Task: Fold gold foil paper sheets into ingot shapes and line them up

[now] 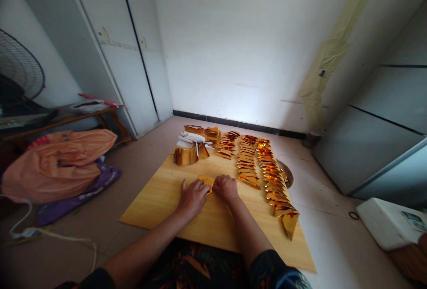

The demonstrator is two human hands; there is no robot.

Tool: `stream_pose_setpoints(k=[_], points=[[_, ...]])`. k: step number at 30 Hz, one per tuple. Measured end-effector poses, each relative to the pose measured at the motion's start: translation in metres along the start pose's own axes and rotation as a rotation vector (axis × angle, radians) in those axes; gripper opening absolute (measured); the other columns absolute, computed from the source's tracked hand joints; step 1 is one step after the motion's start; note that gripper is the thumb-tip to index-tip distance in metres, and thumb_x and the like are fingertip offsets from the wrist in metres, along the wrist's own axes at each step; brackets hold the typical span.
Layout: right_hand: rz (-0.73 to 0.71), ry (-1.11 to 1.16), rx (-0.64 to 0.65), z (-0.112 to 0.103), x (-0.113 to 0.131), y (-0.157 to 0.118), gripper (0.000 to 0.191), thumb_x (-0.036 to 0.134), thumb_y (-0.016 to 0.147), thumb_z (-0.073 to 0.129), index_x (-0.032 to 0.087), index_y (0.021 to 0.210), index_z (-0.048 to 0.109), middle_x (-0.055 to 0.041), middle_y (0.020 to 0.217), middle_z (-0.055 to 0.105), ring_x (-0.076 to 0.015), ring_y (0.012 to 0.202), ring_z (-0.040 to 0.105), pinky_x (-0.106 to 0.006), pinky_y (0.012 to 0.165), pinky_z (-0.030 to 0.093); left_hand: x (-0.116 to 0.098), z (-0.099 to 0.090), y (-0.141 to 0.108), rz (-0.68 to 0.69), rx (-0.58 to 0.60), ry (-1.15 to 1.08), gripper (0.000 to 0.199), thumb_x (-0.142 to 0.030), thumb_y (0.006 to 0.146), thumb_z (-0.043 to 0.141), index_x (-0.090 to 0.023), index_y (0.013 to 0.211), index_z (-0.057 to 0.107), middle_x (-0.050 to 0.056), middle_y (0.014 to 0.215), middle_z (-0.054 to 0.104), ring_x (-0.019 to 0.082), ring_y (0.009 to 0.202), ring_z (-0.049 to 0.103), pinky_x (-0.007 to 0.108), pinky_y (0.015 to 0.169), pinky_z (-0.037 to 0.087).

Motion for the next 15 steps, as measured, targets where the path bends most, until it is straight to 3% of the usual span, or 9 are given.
stream_pose_setpoints(k=[15], points=[[0.02, -0.009, 0.019, 0.0007, 0.0001, 0.0005, 0.016, 0.028, 0.079, 0.053, 0.023, 0.08, 0.068, -0.0022, 0.091, 0.067, -0.017, 0.086, 0.057, -0.027, 0.071, 0.032, 0.0013, 0.0023, -0.0002, -0.001, -0.003, -0.015, 0.025, -0.015, 0.085, 0.049, -0.031, 0.098, 0.062, 0.004, 0.118, 0.056, 0.023, 0.111, 0.05, 0.065, 0.104, 0.012]])
Point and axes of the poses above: each hand's wrist, its own y-axis towards the middle knuckle, its own z-axis out of the palm, x = y × z, the point moved 3 cm from there along y, towards the middle knuckle
